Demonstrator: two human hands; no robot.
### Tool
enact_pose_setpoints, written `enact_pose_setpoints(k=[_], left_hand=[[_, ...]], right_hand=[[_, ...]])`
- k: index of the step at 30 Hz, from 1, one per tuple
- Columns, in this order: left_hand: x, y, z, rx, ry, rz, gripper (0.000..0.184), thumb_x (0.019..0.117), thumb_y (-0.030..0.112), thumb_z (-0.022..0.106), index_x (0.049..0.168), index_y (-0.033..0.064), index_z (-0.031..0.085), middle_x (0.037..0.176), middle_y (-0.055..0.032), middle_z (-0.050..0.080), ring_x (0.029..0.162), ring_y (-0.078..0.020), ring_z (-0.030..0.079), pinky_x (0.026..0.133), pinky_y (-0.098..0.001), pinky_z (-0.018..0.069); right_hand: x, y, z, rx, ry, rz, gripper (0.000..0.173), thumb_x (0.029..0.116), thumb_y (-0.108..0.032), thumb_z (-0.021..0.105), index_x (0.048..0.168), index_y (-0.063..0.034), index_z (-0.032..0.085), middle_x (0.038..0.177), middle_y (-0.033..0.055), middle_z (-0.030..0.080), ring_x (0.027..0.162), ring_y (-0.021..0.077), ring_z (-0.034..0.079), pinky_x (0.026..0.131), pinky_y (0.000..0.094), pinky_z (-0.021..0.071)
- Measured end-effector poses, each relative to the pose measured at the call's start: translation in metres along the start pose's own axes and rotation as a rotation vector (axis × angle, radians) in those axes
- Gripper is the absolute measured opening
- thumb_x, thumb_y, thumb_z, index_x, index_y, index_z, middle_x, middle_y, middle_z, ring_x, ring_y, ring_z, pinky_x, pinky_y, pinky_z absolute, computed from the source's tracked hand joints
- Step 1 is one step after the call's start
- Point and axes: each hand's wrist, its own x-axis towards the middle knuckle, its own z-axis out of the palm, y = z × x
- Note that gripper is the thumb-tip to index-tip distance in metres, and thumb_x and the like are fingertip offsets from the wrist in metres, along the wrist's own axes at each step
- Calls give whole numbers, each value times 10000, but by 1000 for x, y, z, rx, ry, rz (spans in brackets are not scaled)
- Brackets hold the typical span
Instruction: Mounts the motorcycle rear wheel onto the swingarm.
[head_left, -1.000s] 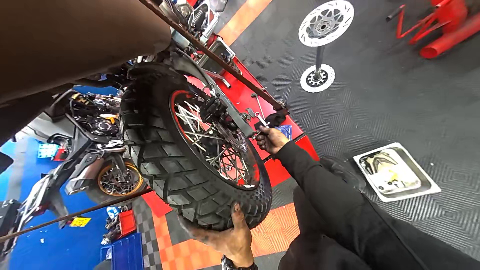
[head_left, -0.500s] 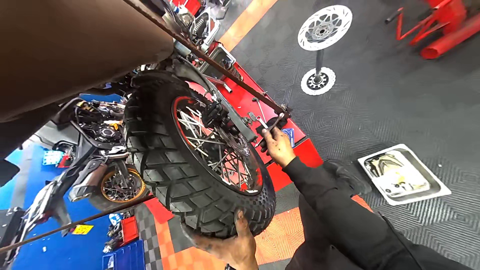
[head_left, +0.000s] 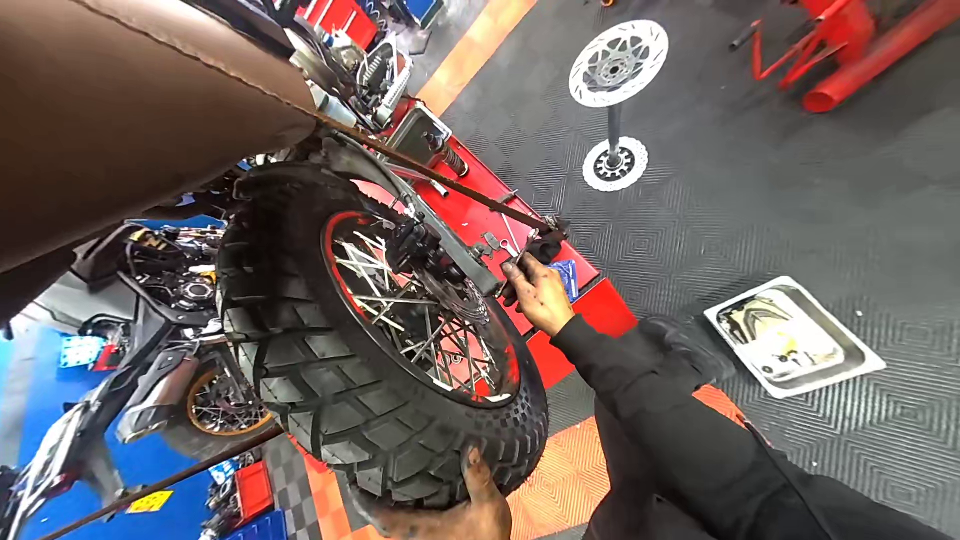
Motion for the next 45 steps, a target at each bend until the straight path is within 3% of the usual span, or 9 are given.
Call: enact_pose_setpoints(k=[6,12,15,19,23,28,33,37,45], left_hand=[[-2,-1,3,-104,-4,-26,1253,808,688,684,1601,-58,64,1606,-329,220,1495,-231,321,1223,-316,286],[-4,-3,5,-171,-12,-72,1245,783,683,723,1607,-4,89,1575,-274,300,1424,-151,415,1167,-294,373],[-4,-5,4,-70,8,-22,1207,782,661,711,1606,-11,139,1550,-330,335,1383,-260,475,1132,-391,425],[0,-5,4,-55,30,61,1244,815,729,642,1593,-74,97,1556,-391,268,1424,-316,426,1172,-385,382],[0,-3,6,-65,42,45,1239,797,694,672,1581,-89,119,1538,-407,287,1401,-326,456,1147,-383,411],[0,-7,3,-19,4,26,1242,790,688,674,1593,-69,104,1610,-349,202,1506,-236,296,1228,-280,239],[-2,2,4,0,-1,-17,1244,762,653,690,1584,-84,116,1594,-367,234,1490,-249,324,1214,-275,252],[-1,12,1,2,-6,-66,1234,693,528,745,1577,-95,152,1561,-380,300,1437,-363,390,1191,-383,316],[6,18,-11,-9,-74,-73,1210,699,532,794,1598,-28,208,1514,-352,413,1334,-498,492,1092,-585,425]], right_hand=[[1,2,4,186,-11,95,407,1102,-424,416,1181,-101,651,751,39,718,609,167,702,568,366,617],[14,17,12,706,-58,435,430,1122,-398,363,1136,-23,572,672,110,657,513,199,647,452,315,537],[18,28,16,850,-99,539,434,1110,-406,383,1094,-31,600,662,90,644,524,185,630,476,313,526],[21,35,24,1035,-134,691,380,1085,-386,435,993,-63,612,650,53,601,530,155,572,518,310,504],[23,32,38,1118,-151,807,372,1077,-384,404,924,-101,590,610,13,533,460,100,457,428,247,375],[25,29,45,1187,-302,954,346,1054,-333,363,788,-161,500,549,-49,396,405,60,349,383,214,300],[33,38,27,1014,-356,910,314,1058,-324,378,861,-143,543,565,-55,407,408,53,347,381,210,306],[6,66,1,642,-135,825,306,1074,-322,391,897,-111,525,585,-23,447,433,79,366,409,248,333],[-149,131,-89,-241,-360,580,391,1079,-329,475,1259,-27,645,957,187,711,790,313,698,772,519,574]])
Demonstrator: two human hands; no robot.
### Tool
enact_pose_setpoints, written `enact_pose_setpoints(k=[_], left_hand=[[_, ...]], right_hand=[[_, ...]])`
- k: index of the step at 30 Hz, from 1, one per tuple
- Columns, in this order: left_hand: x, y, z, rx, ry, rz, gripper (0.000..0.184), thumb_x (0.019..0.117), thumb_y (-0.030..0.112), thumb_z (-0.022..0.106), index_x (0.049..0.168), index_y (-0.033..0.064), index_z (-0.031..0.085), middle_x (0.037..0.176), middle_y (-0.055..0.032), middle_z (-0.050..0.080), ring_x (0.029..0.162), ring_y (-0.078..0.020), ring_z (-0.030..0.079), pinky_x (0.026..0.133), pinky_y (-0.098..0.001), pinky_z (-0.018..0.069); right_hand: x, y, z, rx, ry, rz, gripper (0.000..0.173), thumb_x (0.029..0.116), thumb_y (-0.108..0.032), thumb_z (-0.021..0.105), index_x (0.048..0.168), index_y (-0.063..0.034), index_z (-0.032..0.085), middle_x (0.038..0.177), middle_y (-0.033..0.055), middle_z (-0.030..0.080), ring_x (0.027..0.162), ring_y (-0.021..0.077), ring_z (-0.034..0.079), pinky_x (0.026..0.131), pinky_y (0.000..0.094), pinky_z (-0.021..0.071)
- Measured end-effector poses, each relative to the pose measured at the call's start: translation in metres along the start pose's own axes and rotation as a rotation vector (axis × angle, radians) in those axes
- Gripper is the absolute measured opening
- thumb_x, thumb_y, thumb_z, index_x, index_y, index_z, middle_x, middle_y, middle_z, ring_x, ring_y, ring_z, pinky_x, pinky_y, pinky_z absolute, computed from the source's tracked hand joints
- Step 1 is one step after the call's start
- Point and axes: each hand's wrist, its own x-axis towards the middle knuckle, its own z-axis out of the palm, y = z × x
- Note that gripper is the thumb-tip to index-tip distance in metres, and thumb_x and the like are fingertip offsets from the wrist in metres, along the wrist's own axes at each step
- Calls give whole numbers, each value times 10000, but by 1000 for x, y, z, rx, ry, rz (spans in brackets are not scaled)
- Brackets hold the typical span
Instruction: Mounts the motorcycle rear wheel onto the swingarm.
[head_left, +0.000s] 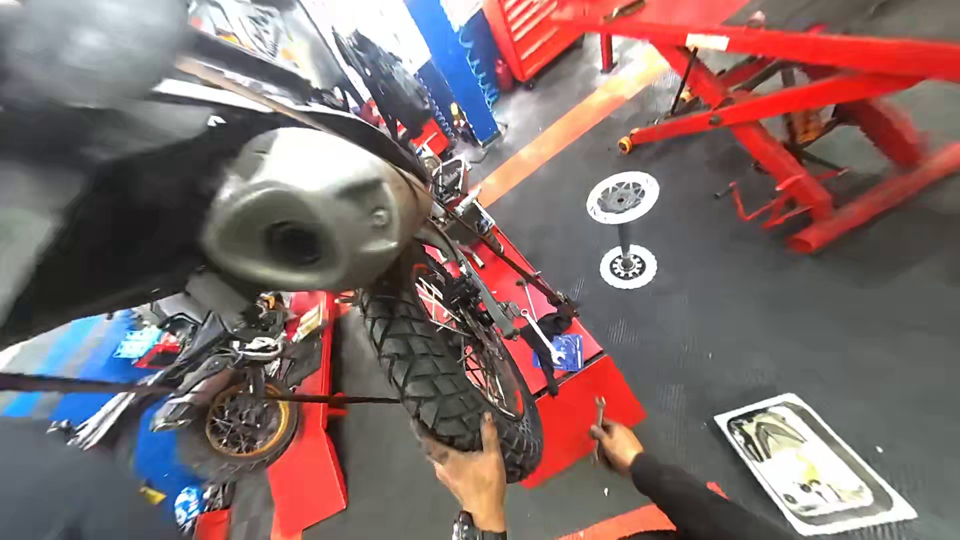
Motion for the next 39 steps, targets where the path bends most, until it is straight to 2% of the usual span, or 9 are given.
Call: enact_pose_setpoints(k=[4,7,10,12,18,21,23,33,39], left_hand=[[18,41,-39,-6,-187,-105,1081,815,434,830,1572,-73,248,1461,-367,465,1280,-518,540,1060,-609,456],[47,112,-133,-52,-684,-289,792,1016,183,648,1573,-110,168,1607,-316,298,1490,-378,343,1220,-437,275],[26,-44,-121,-376,-589,-17,537,994,192,640,1412,-114,498,1359,-283,596,1286,-305,587,1117,-385,457],[5,-138,-115,-478,-605,-4,600,984,311,616,1439,-59,492,1318,-219,642,1192,-282,655,1047,-463,532],[-72,-292,-154,-367,-909,-497,606,1071,490,443,1442,25,554,1331,-230,643,1212,-371,639,1042,-601,493],[-66,-310,-166,-617,-922,-555,430,1097,347,448,1295,29,660,1060,-128,753,907,-235,745,819,-466,628],[-49,-313,-163,-722,-861,-516,317,1048,227,557,1252,22,687,1022,-108,751,863,-200,736,806,-424,629],[55,-323,-90,-530,-596,-45,106,921,196,716,977,152,795,948,12,751,868,-100,722,831,-374,627],[136,-347,-26,-723,-637,-213,236,999,229,642,1176,102,735,1033,-26,753,892,-127,732,826,-396,636]], right_hand=[[-41,28,10,-231,-218,-80,308,1042,-258,551,1272,-79,651,1003,150,753,820,297,736,765,505,597],[-70,17,36,-182,-379,-111,293,1063,-176,529,1315,-72,634,1144,144,738,945,303,739,822,517,597],[-113,10,88,-21,-508,-110,327,1079,-122,464,1375,-53,583,1221,135,713,986,283,721,805,495,588],[-125,16,127,57,-585,-138,366,1088,-164,440,1426,-80,553,1289,114,701,1016,278,726,802,489,598],[-177,-7,240,88,-753,-243,471,1065,-330,479,1489,-135,542,1391,119,643,996,257,710,792,431,598],[-195,-29,282,-48,-619,-319,286,978,-290,656,1178,-92,705,1028,75,737,700,126,638,613,305,536],[-198,-47,302,-194,-525,-383,216,929,-220,718,1088,-76,697,958,57,731,755,133,649,691,333,541],[-119,-134,371,-831,209,-631,458,1037,-280,505,1411,-16,539,1109,179,727,1046,334,712,944,544,555],[-17,-181,378,-322,585,-539,371,1105,-285,400,1319,-20,548,976,93,743,810,222,739,765,476,632]])
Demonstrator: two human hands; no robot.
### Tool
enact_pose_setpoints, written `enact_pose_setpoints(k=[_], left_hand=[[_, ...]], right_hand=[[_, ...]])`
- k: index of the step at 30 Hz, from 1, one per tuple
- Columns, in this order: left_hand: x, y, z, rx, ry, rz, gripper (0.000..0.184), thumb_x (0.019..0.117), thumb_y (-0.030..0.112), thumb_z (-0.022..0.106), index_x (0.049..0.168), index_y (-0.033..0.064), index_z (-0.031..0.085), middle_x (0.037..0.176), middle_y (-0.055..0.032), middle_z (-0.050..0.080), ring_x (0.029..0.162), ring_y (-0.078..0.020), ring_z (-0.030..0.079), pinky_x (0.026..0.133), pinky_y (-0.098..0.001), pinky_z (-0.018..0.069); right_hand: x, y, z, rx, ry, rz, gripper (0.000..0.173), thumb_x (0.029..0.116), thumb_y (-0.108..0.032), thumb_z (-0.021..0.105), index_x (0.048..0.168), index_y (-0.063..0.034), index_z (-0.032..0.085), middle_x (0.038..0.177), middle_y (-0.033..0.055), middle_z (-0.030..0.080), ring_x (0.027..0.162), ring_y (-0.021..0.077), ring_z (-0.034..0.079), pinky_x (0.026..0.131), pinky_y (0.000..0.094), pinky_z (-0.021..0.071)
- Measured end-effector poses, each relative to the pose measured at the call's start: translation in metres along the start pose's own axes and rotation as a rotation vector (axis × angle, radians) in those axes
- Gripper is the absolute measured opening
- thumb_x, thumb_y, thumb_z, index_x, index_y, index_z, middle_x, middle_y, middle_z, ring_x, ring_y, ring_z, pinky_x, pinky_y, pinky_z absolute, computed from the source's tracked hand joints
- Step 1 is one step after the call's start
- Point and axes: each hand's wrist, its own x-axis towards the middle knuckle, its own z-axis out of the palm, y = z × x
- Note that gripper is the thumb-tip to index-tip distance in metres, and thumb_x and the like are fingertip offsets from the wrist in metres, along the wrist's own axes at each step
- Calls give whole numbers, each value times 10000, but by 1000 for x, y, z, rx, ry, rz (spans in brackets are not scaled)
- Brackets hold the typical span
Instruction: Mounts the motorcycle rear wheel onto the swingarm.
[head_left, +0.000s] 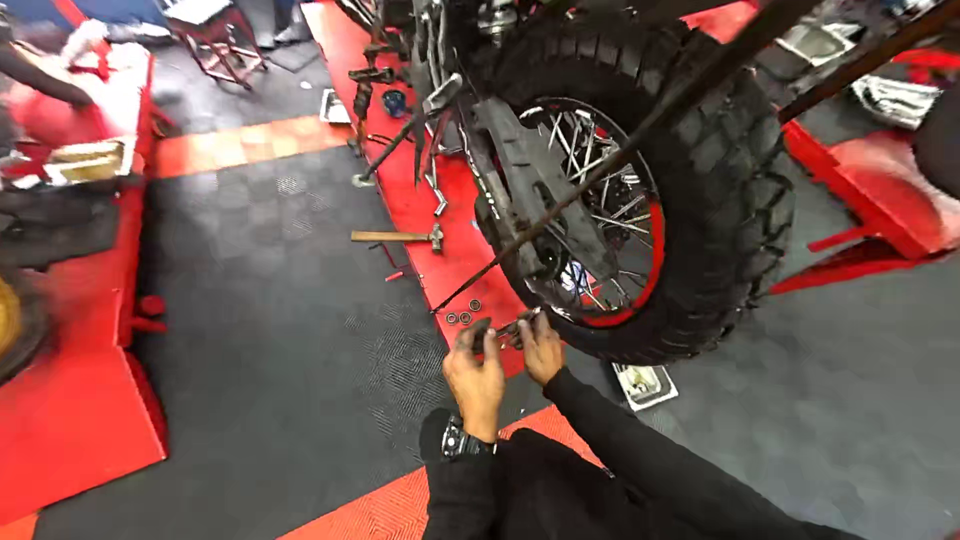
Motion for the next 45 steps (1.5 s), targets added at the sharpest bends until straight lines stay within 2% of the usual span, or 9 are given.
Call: enact_pose_setpoints(k=[7,9,16,22,25,30,35,39,45], left_hand=[[106,-64,-40,29,-236,-182,343,1032,272,590,1293,59,653,1035,-79,739,843,-174,724,800,-434,627],[126,-86,-57,122,-363,-200,380,1028,279,584,1331,54,627,1066,-87,732,859,-179,726,815,-442,627],[175,-129,-128,407,-618,-259,463,1009,382,585,1363,85,618,1171,-77,721,944,-194,728,870,-468,616],[203,-139,-131,459,-692,-296,421,1005,352,601,1328,85,635,1150,-68,731,911,-191,733,856,-473,616],[208,-138,-123,438,-731,-317,426,1001,349,616,1337,86,625,1163,-70,727,911,-190,732,856,-471,614],[210,-136,-122,412,-786,-332,415,1005,341,617,1335,90,630,1154,-61,730,887,-175,733,839,-442,622],[216,-138,-139,426,-768,-302,385,1014,317,612,1297,59,651,1164,-89,724,878,-193,734,827,-440,623],[221,-136,-150,444,-767,-355,383,1031,295,605,1313,38,634,1183,-127,711,878,-223,730,806,-461,615],[223,-142,-173,485,-752,-404,388,1036,314,604,1309,40,636,1169,-144,710,907,-250,733,801,-478,615]], right_hand=[[64,-12,28,11,262,357,366,1106,-328,415,1295,-71,593,985,81,746,854,221,733,810,497,613],[68,-13,40,-70,330,401,361,1094,-318,443,1228,-76,674,1063,116,740,1003,268,707,939,546,556],[75,-7,72,-181,593,399,503,1091,-333,486,1463,5,480,1228,194,697,1159,319,679,1055,533,520],[75,-43,51,350,463,482,310,1104,-258,462,1270,-22,576,941,109,761,739,225,753,717,428,658],[64,-63,28,936,330,496,303,1089,-249,453,1208,-2,582,914,180,716,725,254,703,648,405,611],[57,-52,37,1181,369,408,290,1089,-287,458,1177,-45,589,904,158,690,701,219,678,609,360,593],[60,-50,61,711,685,591,271,1040,-298,608,1166,-59,623,817,112,685,583,185,608,507,334,513],[71,-52,62,284,621,634,367,998,-207,614,1320,-37,574,947,130,725,767,247,717,700,476,622],[93,-66,59,-16,514,754,456,1059,-319,473,1387,-5,522,1086,186,707,1033,348,698,926,571,554]])
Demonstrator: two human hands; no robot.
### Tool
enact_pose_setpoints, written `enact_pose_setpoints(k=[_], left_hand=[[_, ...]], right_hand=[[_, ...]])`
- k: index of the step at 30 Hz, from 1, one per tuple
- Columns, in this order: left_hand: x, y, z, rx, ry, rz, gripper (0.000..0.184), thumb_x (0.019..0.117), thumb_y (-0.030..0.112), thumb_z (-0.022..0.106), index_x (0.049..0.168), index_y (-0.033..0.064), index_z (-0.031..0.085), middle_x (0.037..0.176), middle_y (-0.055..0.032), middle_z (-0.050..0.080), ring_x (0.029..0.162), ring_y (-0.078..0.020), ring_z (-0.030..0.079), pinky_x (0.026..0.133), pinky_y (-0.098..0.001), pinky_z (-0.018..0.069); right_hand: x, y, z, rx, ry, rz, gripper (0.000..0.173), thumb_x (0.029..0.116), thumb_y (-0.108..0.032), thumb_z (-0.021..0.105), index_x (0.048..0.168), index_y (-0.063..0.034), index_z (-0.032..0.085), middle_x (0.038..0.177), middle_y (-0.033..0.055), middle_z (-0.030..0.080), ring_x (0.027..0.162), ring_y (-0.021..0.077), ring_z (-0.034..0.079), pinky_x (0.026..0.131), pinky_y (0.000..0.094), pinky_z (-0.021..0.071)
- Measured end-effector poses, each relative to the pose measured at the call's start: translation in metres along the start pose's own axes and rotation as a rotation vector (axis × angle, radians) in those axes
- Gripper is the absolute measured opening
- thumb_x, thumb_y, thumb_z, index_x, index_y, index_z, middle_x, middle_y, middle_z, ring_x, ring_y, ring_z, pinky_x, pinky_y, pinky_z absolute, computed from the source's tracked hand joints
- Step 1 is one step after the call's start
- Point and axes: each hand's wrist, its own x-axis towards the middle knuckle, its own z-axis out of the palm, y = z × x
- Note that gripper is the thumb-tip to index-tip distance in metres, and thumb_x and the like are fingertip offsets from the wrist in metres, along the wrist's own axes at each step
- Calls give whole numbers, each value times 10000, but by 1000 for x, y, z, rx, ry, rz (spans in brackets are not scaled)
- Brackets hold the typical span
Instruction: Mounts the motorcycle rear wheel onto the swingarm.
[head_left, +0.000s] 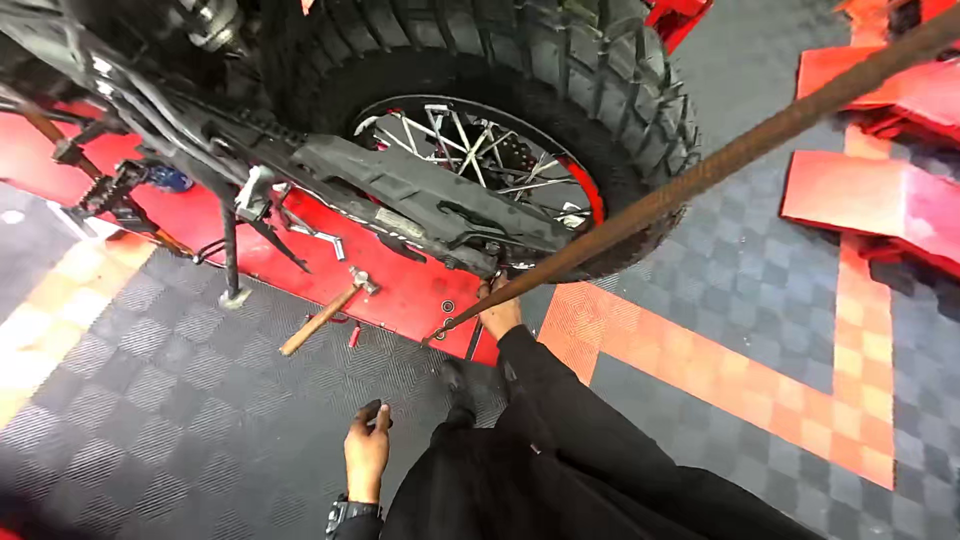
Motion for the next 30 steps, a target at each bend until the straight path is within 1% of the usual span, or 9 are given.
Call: enact_pose_setpoints(k=[6,11,15,17,20,22,24,26,30], left_hand=[[-9,-26,-12,6,12,-79,397,1040,340,596,1301,46,645,1159,-145,716,923,-266,734,816,-502,610],[-5,-63,-13,36,10,-157,441,1027,396,588,1305,61,654,1171,-135,723,984,-265,730,930,-519,582],[-6,-86,-8,8,4,-204,456,1030,408,574,1310,56,649,1184,-152,719,1021,-287,726,965,-533,567],[-10,-103,-6,6,-6,-235,462,1030,424,563,1307,67,656,1186,-150,720,1048,-290,721,976,-539,562],[-15,-132,-6,13,-16,-293,473,1025,444,553,1302,76,661,1196,-166,712,1089,-322,702,987,-572,540],[-20,-148,-7,1,-5,-338,486,1029,442,544,1316,66,654,1225,-191,699,1143,-358,677,1014,-599,513],[-29,-158,-8,-50,32,-381,475,1041,420,534,1326,58,650,1257,-204,684,1190,-377,652,1038,-612,488],[-41,-171,-5,-122,89,-419,465,1044,415,541,1318,59,657,1264,-212,681,1213,-392,637,1053,-630,469],[-61,-206,18,-261,163,-473,457,1049,411,542,1303,51,664,1215,-228,693,1157,-414,657,1018,-651,481]], right_hand=[[0,4,-2,-198,45,-117,460,1074,-320,465,1357,24,579,1269,260,652,1190,400,646,1028,565,510],[-6,1,-5,-282,23,-212,406,1058,-283,519,1311,21,612,1266,304,636,1198,466,618,1013,640,485],[0,6,-5,-341,43,-238,384,1069,-282,516,1239,31,659,1223,317,653,1190,477,620,1021,634,474],[-2,6,-8,-344,36,-260,390,1079,-284,491,1213,35,671,1203,314,663,1190,472,622,1034,627,464],[-5,2,-10,-335,-22,-257,428,1093,-301,450,1249,38,660,1254,293,654,1232,435,609,1087,591,439],[-1,6,-6,-295,-44,-258,420,1077,-293,505,1256,60,646,1228,288,666,1180,418,642,1062,578,468],[2,9,-2,-253,-39,-227,398,1085,-269,490,1277,49,631,1213,265,678,1129,387,672,1031,561,501],[3,9,2,-238,-3,-217,381,1094,-281,467,1252,16,646,1129,224,712,1019,350,709,947,548,546],[4,2,-1,-279,-11,-226,386,1097,-267,448,1277,21,633,1160,218,710,1057,331,705,979,535,536]])
